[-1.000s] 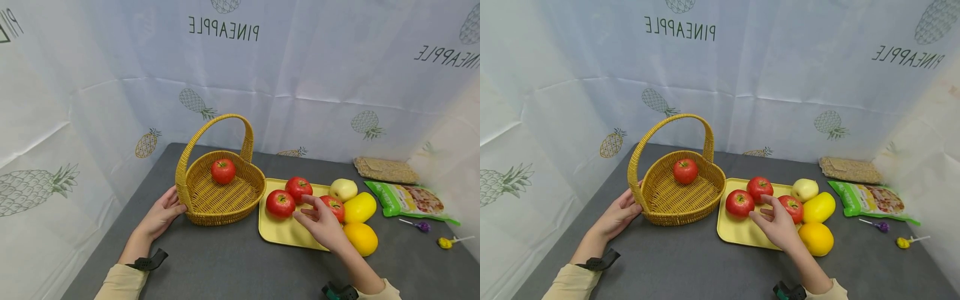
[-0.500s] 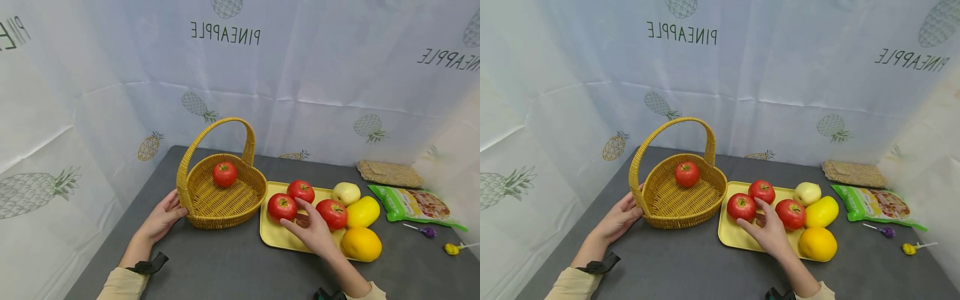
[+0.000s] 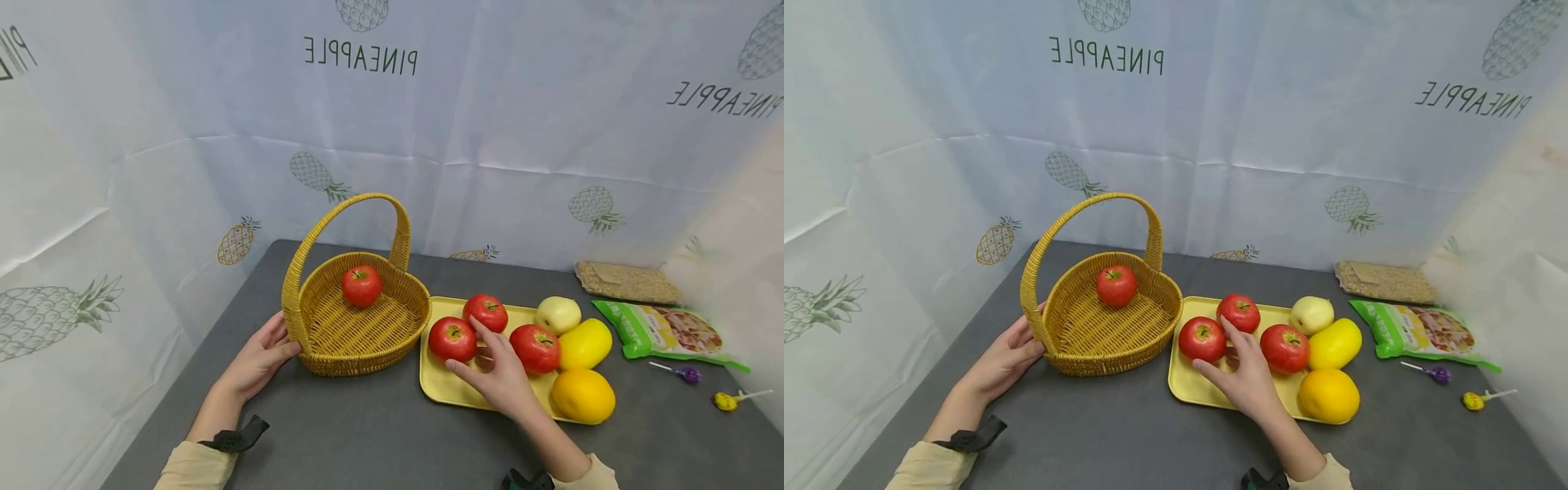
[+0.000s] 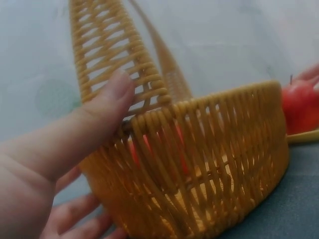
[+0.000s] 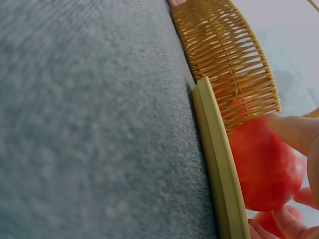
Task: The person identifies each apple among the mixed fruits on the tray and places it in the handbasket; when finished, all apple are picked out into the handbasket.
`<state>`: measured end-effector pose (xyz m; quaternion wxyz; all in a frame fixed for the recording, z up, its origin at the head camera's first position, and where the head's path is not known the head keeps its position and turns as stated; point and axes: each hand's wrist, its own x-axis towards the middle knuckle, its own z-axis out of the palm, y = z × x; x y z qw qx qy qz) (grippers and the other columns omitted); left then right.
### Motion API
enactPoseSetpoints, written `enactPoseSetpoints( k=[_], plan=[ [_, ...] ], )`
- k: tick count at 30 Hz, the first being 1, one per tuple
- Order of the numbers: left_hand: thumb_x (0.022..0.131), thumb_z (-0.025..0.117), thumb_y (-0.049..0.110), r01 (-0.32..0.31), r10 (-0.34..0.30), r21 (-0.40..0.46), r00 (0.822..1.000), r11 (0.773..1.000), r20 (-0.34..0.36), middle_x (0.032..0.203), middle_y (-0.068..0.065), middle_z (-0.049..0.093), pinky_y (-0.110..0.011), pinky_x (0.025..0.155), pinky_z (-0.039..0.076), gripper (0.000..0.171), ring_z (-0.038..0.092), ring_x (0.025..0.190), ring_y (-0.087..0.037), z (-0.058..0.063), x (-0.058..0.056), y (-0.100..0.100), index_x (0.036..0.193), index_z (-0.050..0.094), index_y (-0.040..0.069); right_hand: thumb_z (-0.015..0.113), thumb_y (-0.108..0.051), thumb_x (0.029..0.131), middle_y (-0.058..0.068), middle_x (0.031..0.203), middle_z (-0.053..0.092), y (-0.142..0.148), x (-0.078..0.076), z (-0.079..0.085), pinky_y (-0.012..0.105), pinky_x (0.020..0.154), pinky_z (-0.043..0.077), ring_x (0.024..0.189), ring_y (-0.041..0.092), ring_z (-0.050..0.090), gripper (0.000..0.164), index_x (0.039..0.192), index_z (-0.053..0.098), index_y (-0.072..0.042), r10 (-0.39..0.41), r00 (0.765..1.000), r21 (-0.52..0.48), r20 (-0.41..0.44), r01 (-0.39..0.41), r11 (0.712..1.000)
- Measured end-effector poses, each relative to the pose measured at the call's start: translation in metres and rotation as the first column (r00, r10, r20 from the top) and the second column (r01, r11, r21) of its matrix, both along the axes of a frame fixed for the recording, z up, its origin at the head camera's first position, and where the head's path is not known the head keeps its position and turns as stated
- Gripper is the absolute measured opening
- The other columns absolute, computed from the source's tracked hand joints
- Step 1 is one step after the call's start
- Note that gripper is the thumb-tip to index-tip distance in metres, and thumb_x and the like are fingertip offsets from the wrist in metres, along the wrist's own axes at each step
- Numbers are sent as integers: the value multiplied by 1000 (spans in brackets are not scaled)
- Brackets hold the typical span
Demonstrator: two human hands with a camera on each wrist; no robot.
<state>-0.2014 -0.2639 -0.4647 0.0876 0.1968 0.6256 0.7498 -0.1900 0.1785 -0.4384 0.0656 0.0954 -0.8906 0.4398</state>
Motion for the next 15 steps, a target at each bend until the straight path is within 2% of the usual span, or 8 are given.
enactPoseSetpoints(
  k=[7,11,15],
  plan=[
    [106,58,7,2,-2,-3,1000,1000,3,167,-23,15,-25,107,42,77,40,142,-6,1,-1,0,165,8,7,89,-47,78,10,127,54,-4,1,-1,43,92,56,106,25,65,84,149,53,-18,-23,999,6,36,22,1000],
    [106,58,7,-8,8,-8,1000,1000,15,167,-22,17,-24,106,43,76,42,141,-5,1,-1,0,165,10,7,91,-44,77,11,133,53,-6,1,-1,45,95,55,113,29,65,80,141,52,-16,-30,996,-55,86,34,998],
    [106,57,7,-10,10,-11,1000,1000,11,167,-21,19,-24,106,43,75,39,144,-11,2,0,-1,165,11,7,94,-38,75,12,137,56,-10,2,1,44,96,54,119,33,64,79,135,47,-13,-21,987,-150,157,45,988]
  ],
)
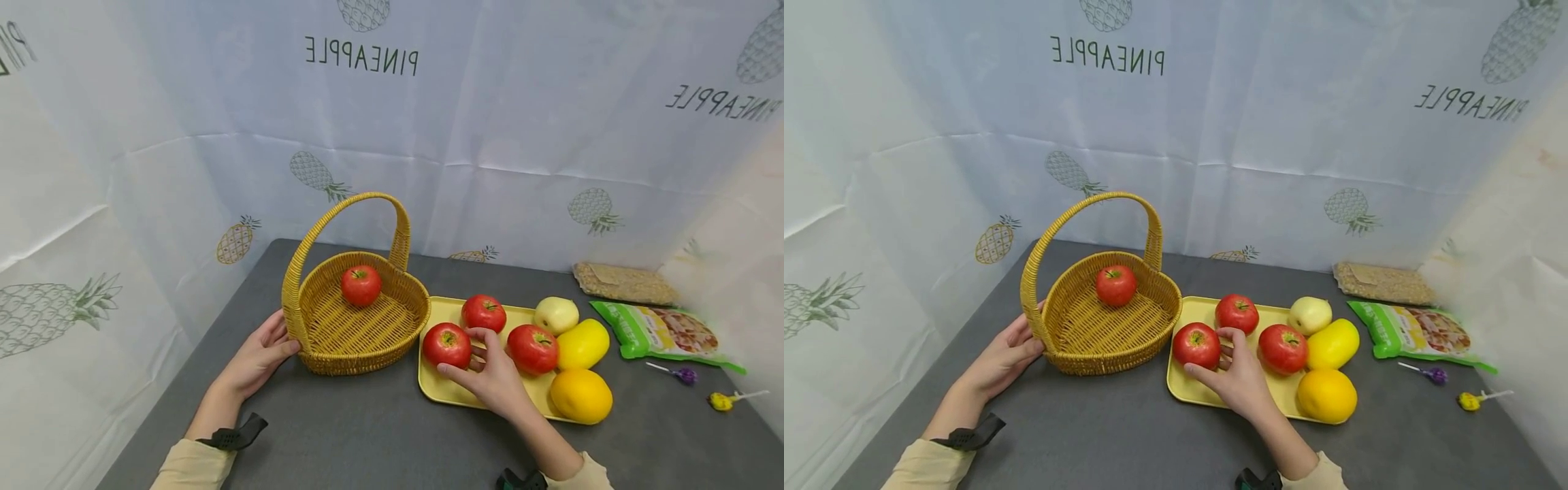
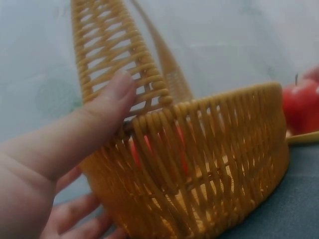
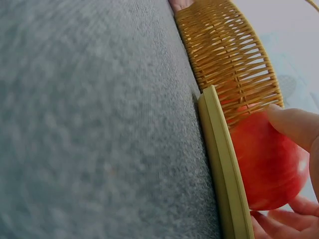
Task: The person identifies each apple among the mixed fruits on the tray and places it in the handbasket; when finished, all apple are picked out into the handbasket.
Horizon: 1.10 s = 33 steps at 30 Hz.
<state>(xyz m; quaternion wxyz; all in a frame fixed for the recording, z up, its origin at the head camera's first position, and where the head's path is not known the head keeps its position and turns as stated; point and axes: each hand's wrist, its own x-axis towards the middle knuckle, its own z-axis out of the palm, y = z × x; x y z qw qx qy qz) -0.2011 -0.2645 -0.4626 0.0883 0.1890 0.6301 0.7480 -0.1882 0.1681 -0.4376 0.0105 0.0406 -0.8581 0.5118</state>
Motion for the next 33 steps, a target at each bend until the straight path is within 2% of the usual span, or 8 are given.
enactPoseSetpoints(
  k=[4,9,13,17,22,28,33],
  plan=[
    [106,57,6,8,-8,2,1000,1000,-8,167,-20,19,-24,107,42,75,36,147,-15,0,0,0,165,10,7,94,-35,75,13,133,59,-1,2,0,43,96,54,117,31,65,81,134,45,-12,1,1000,-33,19,-1,999],
    [106,57,5,6,-6,6,1000,1000,2,167,-21,18,-25,107,43,75,40,143,-10,-1,-1,0,165,10,8,94,-39,74,8,133,60,1,3,1,42,93,56,111,28,64,87,144,48,-14,37,999,61,-15,-36,998],
    [106,57,6,-3,3,-1,1000,1000,10,167,-22,17,-24,106,43,76,41,142,-7,0,0,0,165,11,8,92,-41,76,5,133,61,2,3,2,41,92,56,110,26,65,83,144,53,-17,66,998,98,-15,-65,993],
    [106,57,7,-9,9,-9,1000,1000,16,167,-22,16,-24,106,42,76,40,142,-6,1,1,0,165,11,8,92,-41,76,4,132,61,2,4,6,37,91,56,109,24,66,80,143,54,-18,64,998,75,6,-64,995],
    [106,57,7,-2,2,-2,1000,1000,14,167,-22,15,-24,107,42,76,36,146,-13,1,1,0,165,9,8,92,-40,77,5,131,60,3,5,17,33,87,56,107,24,67,79,142,54,-18,54,998,21,38,-55,998],
    [106,58,7,4,-4,13,1000,1000,12,168,-23,13,-24,107,42,77,35,147,-14,2,0,0,165,9,8,89,-41,80,6,133,60,6,-1,35,37,87,58,109,27,66,77,144,52,-19,47,997,-21,66,-46,999],
    [106,59,7,1,-1,17,1000,1000,27,167,-25,10,-24,106,43,78,41,143,-11,3,0,0,165,8,8,86,-42,84,9,137,59,5,-9,47,39,88,57,113,29,63,79,148,48,-20,67,994,-50,92,-62,997]
  ],
)
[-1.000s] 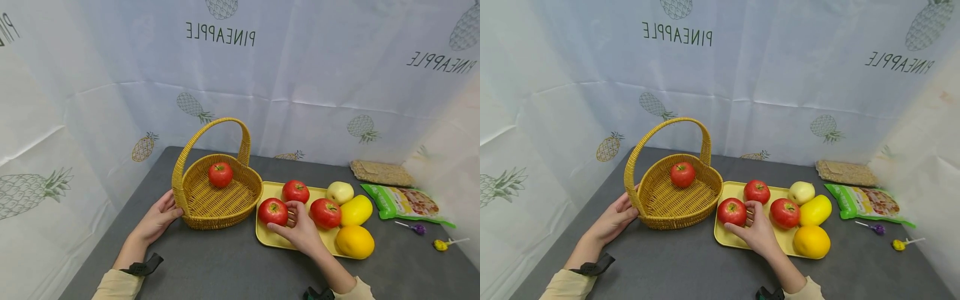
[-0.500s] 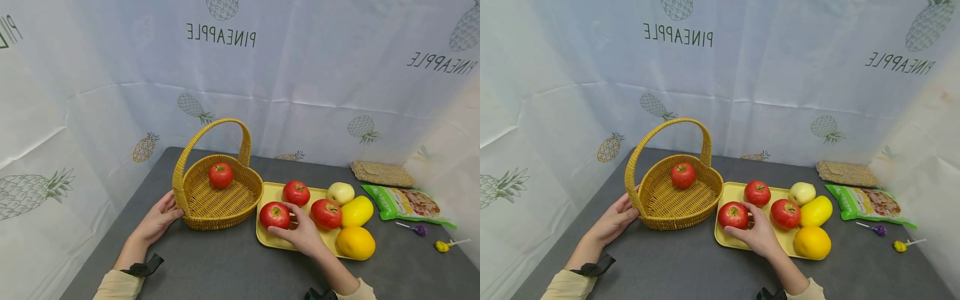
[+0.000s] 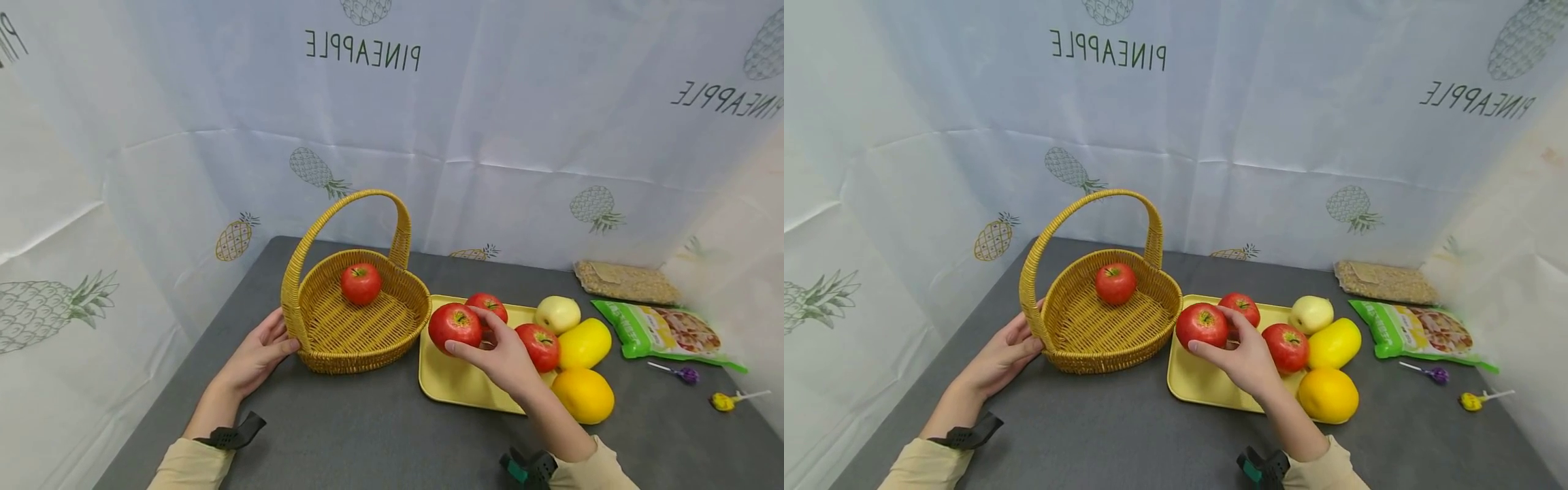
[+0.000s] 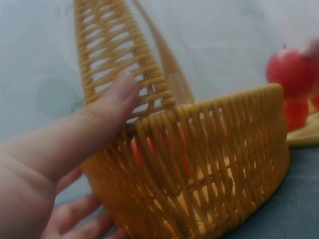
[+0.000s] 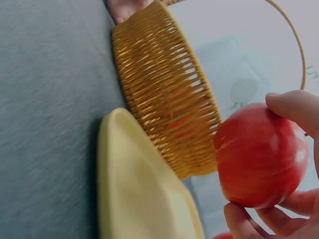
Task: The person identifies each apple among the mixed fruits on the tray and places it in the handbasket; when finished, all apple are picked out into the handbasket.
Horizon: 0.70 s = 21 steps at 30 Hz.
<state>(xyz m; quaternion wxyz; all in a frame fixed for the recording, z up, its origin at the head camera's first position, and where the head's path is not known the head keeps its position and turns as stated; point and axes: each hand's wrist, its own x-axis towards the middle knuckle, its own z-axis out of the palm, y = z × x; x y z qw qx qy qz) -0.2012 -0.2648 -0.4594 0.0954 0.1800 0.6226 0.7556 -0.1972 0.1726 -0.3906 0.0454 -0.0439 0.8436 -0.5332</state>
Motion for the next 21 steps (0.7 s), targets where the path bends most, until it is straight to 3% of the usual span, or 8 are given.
enactPoseSetpoints(
  k=[10,21],
  plan=[
    [104,60,5,6,-6,6,1000,1000,-9,167,-26,9,-25,107,42,79,40,143,-11,1,-3,0,165,9,9,86,-43,83,3,133,60,-16,-16,24,41,87,56,115,26,61,75,146,51,-21,71,996,-25,-57,-72,997],
    [104,60,6,-1,1,-2,1000,1000,-10,167,-26,13,-25,107,43,77,36,147,-17,-1,0,0,165,12,8,86,-39,85,6,131,62,-30,-27,30,40,86,57,113,27,63,73,146,52,-18,128,991,-33,-43,-130,991]
  ],
)
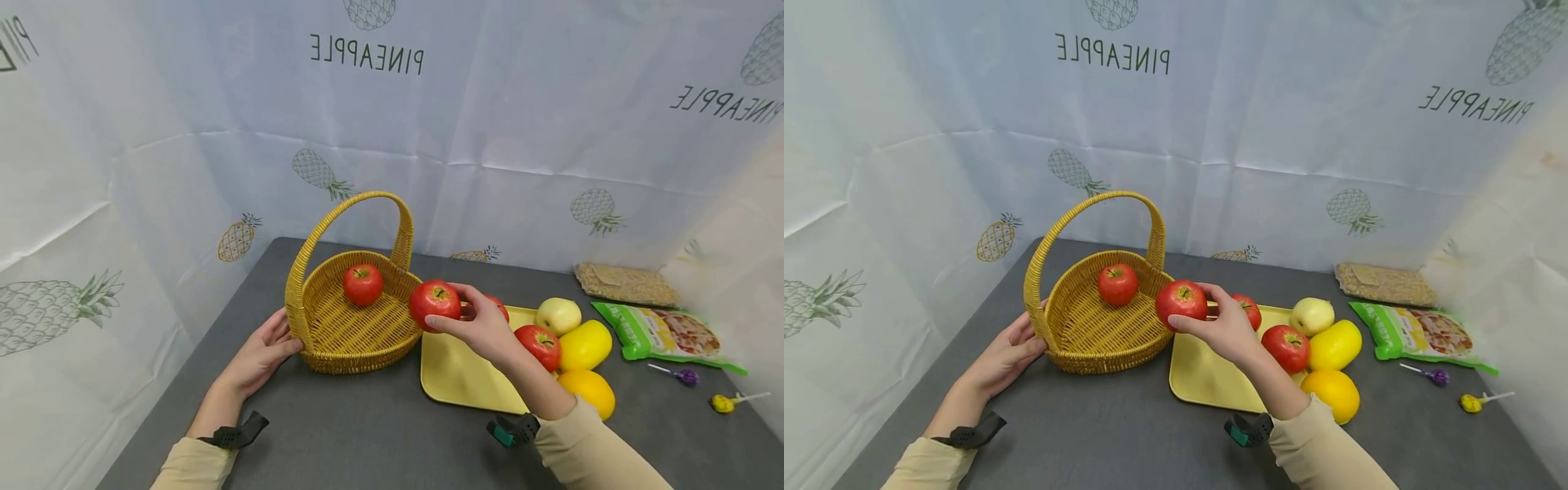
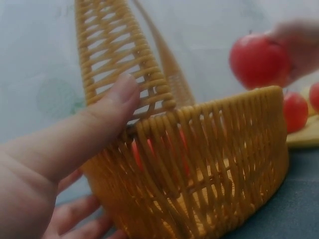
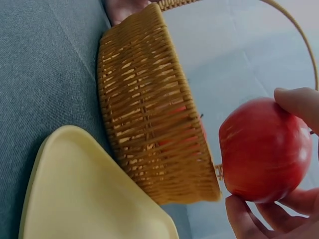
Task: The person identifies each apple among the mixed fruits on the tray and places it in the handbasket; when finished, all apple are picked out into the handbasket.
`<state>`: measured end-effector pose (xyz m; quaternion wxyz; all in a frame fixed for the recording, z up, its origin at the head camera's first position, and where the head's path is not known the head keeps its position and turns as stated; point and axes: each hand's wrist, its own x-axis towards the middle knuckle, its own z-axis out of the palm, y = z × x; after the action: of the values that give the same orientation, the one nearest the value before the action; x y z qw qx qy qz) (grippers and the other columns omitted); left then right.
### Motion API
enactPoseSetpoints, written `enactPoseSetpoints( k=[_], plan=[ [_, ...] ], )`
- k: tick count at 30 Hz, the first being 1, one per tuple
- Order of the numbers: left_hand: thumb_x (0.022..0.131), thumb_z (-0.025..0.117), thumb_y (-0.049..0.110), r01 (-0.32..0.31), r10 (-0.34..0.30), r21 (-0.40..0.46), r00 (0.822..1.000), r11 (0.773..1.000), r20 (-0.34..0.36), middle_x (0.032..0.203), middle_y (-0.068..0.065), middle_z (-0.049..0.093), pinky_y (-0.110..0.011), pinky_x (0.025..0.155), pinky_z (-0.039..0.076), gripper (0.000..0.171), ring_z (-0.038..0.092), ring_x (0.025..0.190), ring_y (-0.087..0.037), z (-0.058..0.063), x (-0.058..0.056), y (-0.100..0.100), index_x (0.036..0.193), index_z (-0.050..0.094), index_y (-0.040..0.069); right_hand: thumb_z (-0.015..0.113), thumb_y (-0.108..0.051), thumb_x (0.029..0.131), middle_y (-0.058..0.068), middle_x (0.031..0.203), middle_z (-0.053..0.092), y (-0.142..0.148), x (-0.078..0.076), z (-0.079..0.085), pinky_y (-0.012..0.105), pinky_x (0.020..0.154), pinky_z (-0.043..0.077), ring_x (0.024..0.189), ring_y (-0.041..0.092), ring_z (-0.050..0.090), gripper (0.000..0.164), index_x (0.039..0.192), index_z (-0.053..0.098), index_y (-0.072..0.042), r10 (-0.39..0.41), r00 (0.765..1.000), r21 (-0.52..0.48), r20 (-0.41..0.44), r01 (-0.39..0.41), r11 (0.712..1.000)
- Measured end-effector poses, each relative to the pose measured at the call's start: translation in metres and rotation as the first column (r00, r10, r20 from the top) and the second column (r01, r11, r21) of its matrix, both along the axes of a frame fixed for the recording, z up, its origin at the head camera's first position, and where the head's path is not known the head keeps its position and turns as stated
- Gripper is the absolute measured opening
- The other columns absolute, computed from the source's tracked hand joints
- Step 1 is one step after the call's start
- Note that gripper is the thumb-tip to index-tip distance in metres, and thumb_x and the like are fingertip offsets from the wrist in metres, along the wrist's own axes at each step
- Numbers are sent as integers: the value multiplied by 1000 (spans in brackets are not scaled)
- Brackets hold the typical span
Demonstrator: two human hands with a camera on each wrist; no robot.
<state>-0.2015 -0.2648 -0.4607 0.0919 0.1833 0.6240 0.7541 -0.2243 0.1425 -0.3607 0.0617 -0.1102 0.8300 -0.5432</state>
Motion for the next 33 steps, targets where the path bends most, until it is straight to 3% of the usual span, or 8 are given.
enactPoseSetpoints(
  k=[5,19,29,33],
  plan=[
    [104,60,6,-6,6,-4,1000,1000,12,167,-25,13,-25,106,43,77,38,145,-13,0,1,0,165,13,9,86,-39,85,5,134,59,-12,-3,1,42,87,57,116,28,61,74,147,50,-18,46,999,-24,26,-45,999],
    [104,61,5,-6,6,1,1000,1000,-7,167,-26,15,-26,106,44,77,40,144,-15,0,1,0,165,14,9,86,-46,82,1,127,64,-40,-24,10,42,84,57,113,24,63,71,143,55,-24,115,993,70,2,-115,991],
    [103,61,3,-14,14,2,1000,1000,7,167,-24,18,-27,106,44,77,36,147,-22,0,1,2,165,17,11,85,-44,83,7,130,62,-55,-39,16,53,92,54,118,28,59,71,142,55,-17,156,987,70,50,-159,985],
    [102,62,3,-24,23,1,1000,1000,11,167,-24,16,-26,106,44,78,37,147,-21,1,2,2,165,17,11,85,-44,83,6,129,62,-61,-46,17,51,93,54,118,27,58,70,140,56,-17,163,985,64,50,-166,984]
  ],
)
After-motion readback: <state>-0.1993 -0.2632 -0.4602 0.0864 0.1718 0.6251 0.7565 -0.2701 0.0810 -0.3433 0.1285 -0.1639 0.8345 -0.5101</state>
